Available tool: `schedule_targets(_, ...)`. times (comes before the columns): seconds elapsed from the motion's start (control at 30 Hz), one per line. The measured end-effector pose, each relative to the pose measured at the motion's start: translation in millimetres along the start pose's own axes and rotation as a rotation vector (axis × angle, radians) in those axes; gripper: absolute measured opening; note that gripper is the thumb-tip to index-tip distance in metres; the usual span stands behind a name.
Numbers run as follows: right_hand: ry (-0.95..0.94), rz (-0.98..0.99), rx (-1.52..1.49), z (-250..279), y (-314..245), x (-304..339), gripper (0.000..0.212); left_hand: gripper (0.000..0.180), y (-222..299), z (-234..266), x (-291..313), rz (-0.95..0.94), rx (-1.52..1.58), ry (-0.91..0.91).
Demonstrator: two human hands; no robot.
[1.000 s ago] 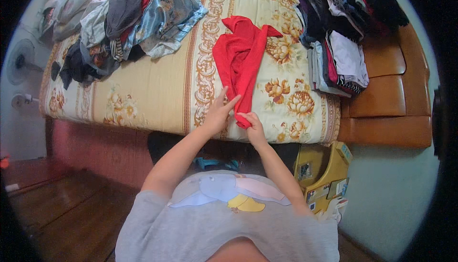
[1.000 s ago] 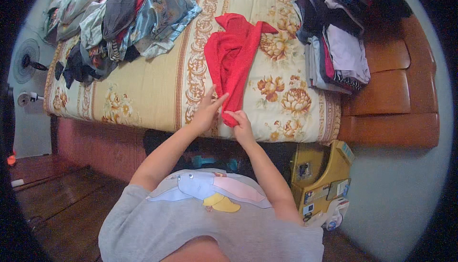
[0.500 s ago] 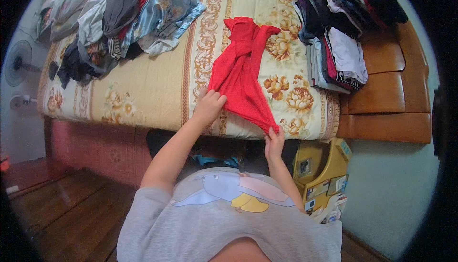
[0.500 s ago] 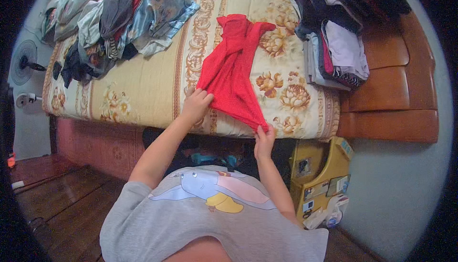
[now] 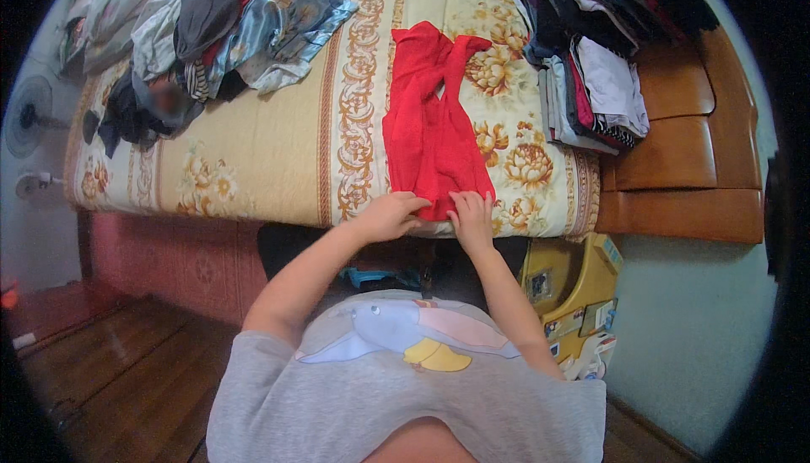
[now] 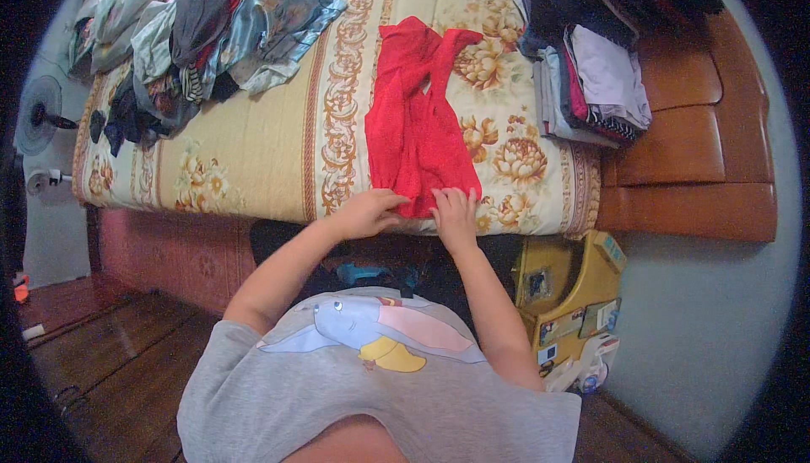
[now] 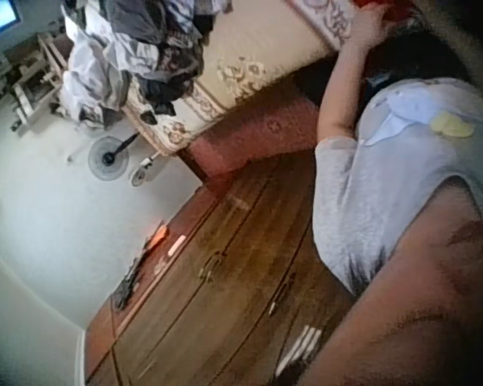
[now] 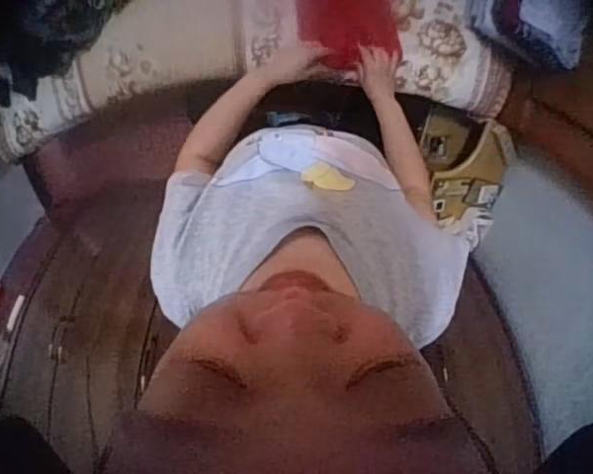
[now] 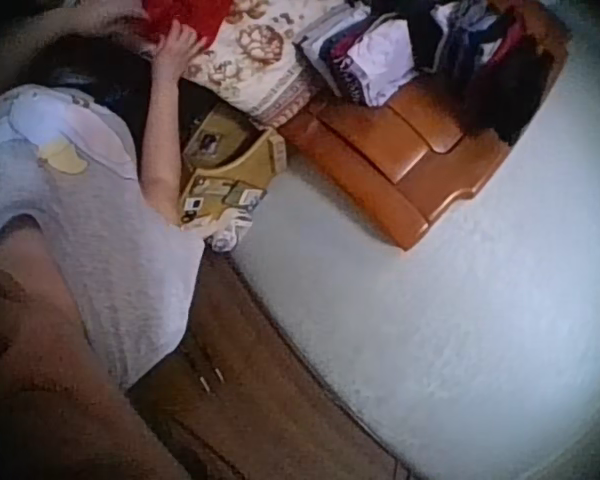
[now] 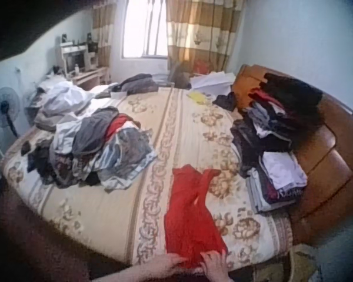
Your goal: The person folds several garments on a bed, including a pink hoodie, a striped shirt, a light purple top, and a red top. Each item is smoothed, folded into a compact rectangle, and placed into a growing stack on the right side of the bed.
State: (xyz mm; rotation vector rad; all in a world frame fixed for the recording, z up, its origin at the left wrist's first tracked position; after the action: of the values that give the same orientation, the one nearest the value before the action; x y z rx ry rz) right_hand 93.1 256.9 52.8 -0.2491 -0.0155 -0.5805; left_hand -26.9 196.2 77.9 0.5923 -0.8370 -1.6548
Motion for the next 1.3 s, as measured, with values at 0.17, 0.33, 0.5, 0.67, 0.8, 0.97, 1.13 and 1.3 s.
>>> schedule_targets(0.17, 0.020, -0.161, -0.159, -26, 35, 11, 0.034, 0.032, -15, 69, -51, -0.068, -0.357, 0.088)
schedule_targets(0.33, 0.007, -0.293, -0.054, -19, 46, 20, 0.026, 0.024, -41, 29, -106, -0.074, -0.792, -0.341)
schedule_targets(0.5, 0.082, -0.174, -0.149, -3, 57, 37, 0.018, 0.016, -42, 75, -82, -0.024, -0.650, -0.233)
schedule_targets(0.67, 0.370, -0.321, -0.675, 26, 90, 49, 0.025, 0.014, -67, 138, 19, 0.113, -0.355, 0.144)
schedule_targets(0.8, 0.497, -0.275, -0.655, 82, 78, 48, 0.020, 0.025, -64, 137, 81, 0.352, -0.533, 0.107)
schedule_targets(0.97, -0.099, -0.309, -0.154, 66, 63, 18, 0.014, 0.032, -80, 70, 120, 0.335, -0.708, -0.024)
schedule_targets(1.13, -0.209, -0.250, -0.160, 22, 56, 36, 0.011, 0.024, -97, 51, 136, 0.482, -0.397, 0.174)
schedule_targets(1.3, -0.063, -0.104, -0.259, 7, 41, 55, 0.009, 0.018, -96, 49, 116, 0.451, -0.484, 0.203)
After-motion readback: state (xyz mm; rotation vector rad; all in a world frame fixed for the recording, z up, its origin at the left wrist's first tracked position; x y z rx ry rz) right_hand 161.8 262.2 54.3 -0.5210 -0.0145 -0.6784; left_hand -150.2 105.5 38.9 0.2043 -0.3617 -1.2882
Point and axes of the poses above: each hand's wrist, its own x-axis away from the middle knuckle, its own z-axis out of the back of the hand, y = z × x, the point moved 10 cm from there along -x, towards the middle knuckle, and after that the axes turned 14 degrees about -y, right-handed, at the moved point
